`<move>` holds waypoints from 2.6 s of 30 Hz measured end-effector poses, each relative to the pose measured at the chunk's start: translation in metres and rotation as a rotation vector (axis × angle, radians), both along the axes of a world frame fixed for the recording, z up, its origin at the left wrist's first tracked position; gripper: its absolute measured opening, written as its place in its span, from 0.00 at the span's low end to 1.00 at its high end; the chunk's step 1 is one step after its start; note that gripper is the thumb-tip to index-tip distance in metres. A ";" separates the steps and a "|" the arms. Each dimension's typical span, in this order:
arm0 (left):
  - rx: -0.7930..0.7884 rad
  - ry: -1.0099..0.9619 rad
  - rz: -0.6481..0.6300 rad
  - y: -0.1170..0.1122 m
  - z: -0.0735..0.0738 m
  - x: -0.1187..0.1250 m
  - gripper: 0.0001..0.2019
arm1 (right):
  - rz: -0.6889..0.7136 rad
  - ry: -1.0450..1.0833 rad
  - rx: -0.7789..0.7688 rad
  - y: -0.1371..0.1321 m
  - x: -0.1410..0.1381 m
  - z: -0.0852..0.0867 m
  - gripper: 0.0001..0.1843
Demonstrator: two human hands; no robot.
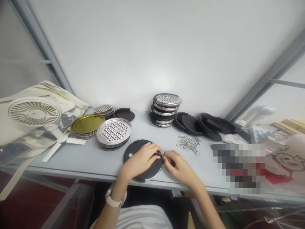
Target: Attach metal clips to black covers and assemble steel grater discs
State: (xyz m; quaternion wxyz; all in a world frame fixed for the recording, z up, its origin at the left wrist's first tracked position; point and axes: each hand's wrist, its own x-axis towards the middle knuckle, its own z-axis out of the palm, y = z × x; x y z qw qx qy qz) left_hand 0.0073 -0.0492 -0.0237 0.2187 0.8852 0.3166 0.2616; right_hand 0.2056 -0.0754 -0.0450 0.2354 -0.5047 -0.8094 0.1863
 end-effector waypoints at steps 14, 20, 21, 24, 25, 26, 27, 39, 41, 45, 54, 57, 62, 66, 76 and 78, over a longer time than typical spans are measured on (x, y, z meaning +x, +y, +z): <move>-0.006 0.002 0.001 0.000 -0.001 0.000 0.07 | 0.008 -0.012 -0.002 0.001 0.000 -0.001 0.17; 0.006 0.011 0.005 -0.001 0.001 0.001 0.07 | 0.011 -0.010 -0.003 0.000 -0.001 0.001 0.17; 0.009 0.017 0.004 -0.001 0.001 0.001 0.07 | 0.011 -0.011 0.001 0.000 -0.001 0.001 0.17; 0.013 0.028 0.000 -0.002 0.003 0.001 0.07 | 0.010 -0.005 0.012 -0.001 -0.002 0.002 0.18; 0.011 0.031 0.000 -0.002 0.003 0.002 0.07 | 0.009 -0.001 0.015 -0.001 -0.002 0.003 0.18; 0.008 0.035 0.001 -0.003 0.004 0.002 0.08 | 0.008 0.003 0.018 -0.001 -0.002 0.003 0.18; 0.005 0.039 0.003 -0.003 0.004 0.002 0.08 | 0.006 0.007 0.019 -0.001 -0.002 0.003 0.19; -0.001 0.081 -0.001 -0.002 0.003 0.004 0.10 | -0.026 0.012 -0.021 0.001 0.001 -0.004 0.20; -0.010 0.073 -0.003 -0.002 0.003 0.004 0.09 | -0.038 0.011 -0.017 0.001 0.001 -0.004 0.20; -0.020 0.065 -0.012 -0.002 0.002 0.004 0.09 | -0.046 0.006 -0.011 0.001 0.000 -0.004 0.19; -0.021 0.059 -0.016 -0.002 0.003 0.004 0.09 | -0.068 -0.044 0.032 0.003 -0.002 -0.005 0.19; -0.028 0.057 -0.013 -0.003 0.003 0.004 0.09 | -0.059 -0.052 0.049 0.003 0.000 -0.007 0.19; -0.036 0.049 -0.015 -0.003 0.003 0.003 0.09 | -0.049 -0.049 0.064 0.003 0.000 -0.007 0.19; -0.034 0.041 -0.018 -0.003 0.002 0.003 0.09 | -0.046 -0.055 0.080 0.003 0.000 -0.008 0.19; -0.002 0.036 0.013 -0.002 0.001 0.004 0.08 | -0.051 -0.031 0.070 0.002 0.002 -0.010 0.19; 0.002 0.032 0.017 -0.002 0.000 0.004 0.08 | -0.052 -0.026 0.047 0.001 0.001 -0.008 0.19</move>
